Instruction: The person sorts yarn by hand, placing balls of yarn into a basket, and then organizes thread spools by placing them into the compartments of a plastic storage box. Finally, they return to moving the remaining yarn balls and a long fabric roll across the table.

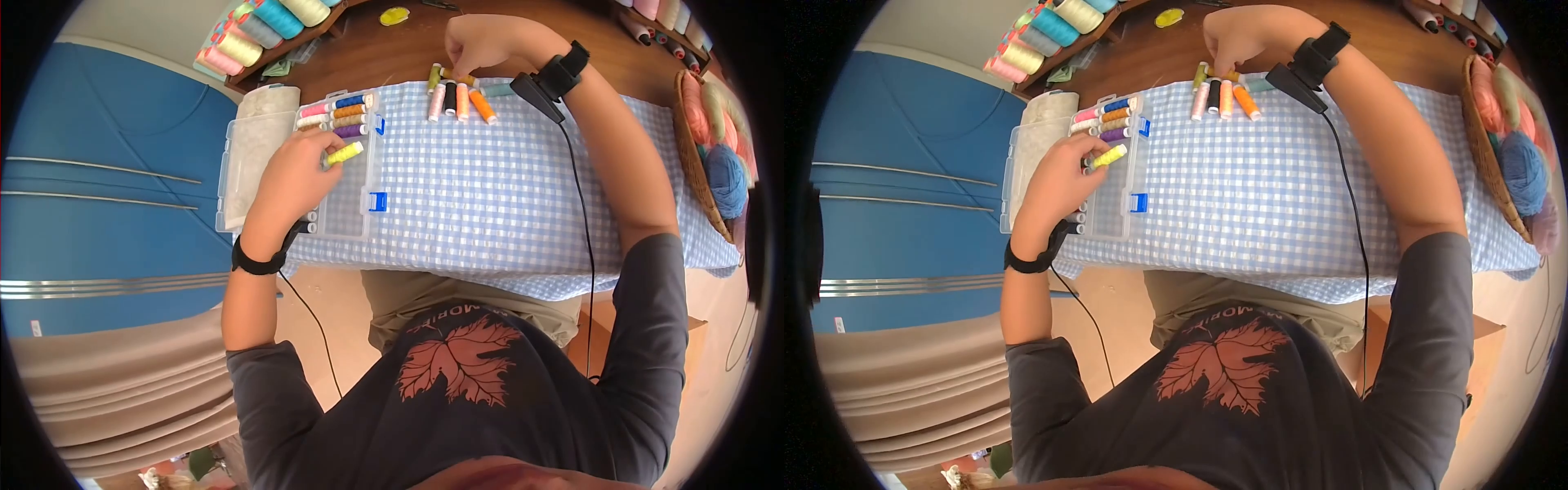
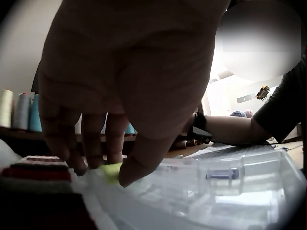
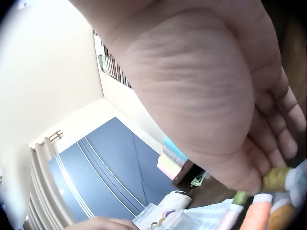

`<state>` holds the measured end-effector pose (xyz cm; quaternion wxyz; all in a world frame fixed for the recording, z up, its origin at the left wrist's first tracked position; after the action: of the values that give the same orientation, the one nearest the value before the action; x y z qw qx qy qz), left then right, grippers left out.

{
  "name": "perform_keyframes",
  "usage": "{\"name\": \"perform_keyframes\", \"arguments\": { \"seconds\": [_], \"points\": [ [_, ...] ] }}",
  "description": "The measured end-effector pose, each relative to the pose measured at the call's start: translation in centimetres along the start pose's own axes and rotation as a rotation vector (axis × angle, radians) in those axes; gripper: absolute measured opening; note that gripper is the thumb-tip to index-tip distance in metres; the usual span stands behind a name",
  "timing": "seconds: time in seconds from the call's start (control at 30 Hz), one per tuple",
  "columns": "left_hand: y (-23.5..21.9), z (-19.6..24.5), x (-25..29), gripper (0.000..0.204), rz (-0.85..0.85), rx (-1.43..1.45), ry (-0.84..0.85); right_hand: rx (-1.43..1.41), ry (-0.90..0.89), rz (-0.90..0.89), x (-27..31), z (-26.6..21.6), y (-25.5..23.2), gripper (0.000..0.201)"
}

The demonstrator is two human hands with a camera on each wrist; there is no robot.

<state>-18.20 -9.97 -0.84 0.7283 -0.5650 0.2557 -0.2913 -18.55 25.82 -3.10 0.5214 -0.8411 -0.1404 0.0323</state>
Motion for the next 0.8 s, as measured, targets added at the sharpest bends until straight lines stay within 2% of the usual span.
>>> {"name": "perform_keyframes", "arguments": {
  "seconds": [0.1,0.17,0.2,0.23,0.27,0.33,0.43,0.53,0.57,0.63,0.67,0.73,0.8],
  "points": [
    [-1.6,1.1,0.2,0.023,0.025,0.017,-0.023,0.1,0.044,0.032,0.2,0.0,-0.3,0.023],
    [-2.5,2.7,0.1,0.022,0.048,0.015,-0.052,0.071,-0.072,0.136,0.0,0.5,0.4,0.024],
    [-2.5,4.1,-0.1,0.024,0.108,0.061,0.037,0.066,-0.069,0.137,-0.1,0.7,0.5,0.024],
    [-2.1,5.4,-0.2,0.026,0.169,0.109,0.124,0.048,-0.071,0.079,-0.2,0.6,0.6,0.024],
    [-1.3,6.4,-0.6,0.026,0.168,0.109,0.123,0.031,-0.074,0.02,-0.3,0.5,0.6,0.025],
    [0.7,8.6,-1.6,0.031,0.081,0.142,0.245,0.036,-0.064,0.022,-0.2,0.3,0.5,0.025],
    [3.2,10.2,-3.2,0.034,0.156,0.125,0.239,0.014,-0.044,0.027,0.0,-0.2,0.3,0.025],
    [2.8,10.3,-2.8,0.034,0.26,0.056,0.188,0.035,-0.039,0.068,0.8,-1.8,-0.2,0.021],
    [2.5,10.0,-2.6,0.034,0.258,0.056,0.19,0.077,-0.042,0.113,1.3,-2.7,-0.6,0.018],
    [1.2,7.6,-1.8,0.033,0.271,-0.037,0.041,0.023,-0.068,0.126,2.7,-4.2,-1.7,0.022],
    [0.7,6.3,-1.5,0.033,0.27,-0.037,0.041,-0.027,-0.099,0.138,2.9,-4.6,-2.1,0.025],
    [-0.1,3.7,-0.7,0.026,0.294,-0.212,0.022,-0.043,-0.148,0.165,2.4,-4.6,-1.8,0.024],
    [-0.2,1.5,-0.4,0.029,0.23,-0.163,0.005,-0.059,-0.203,0.189,1.7,-5.4,-1.3,0.024]
  ]
}}
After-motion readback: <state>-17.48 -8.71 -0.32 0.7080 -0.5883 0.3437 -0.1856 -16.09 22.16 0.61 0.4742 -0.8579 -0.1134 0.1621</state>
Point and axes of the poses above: each hand's wrist, its own x-axis away from the middle knuckle, its own y-axis out of the palm, z = x × y, the point moved 2 cm from there along -x, towards the middle knuckle, and after that the axes turned 3 degrees about -y, right-handed, at the moved point
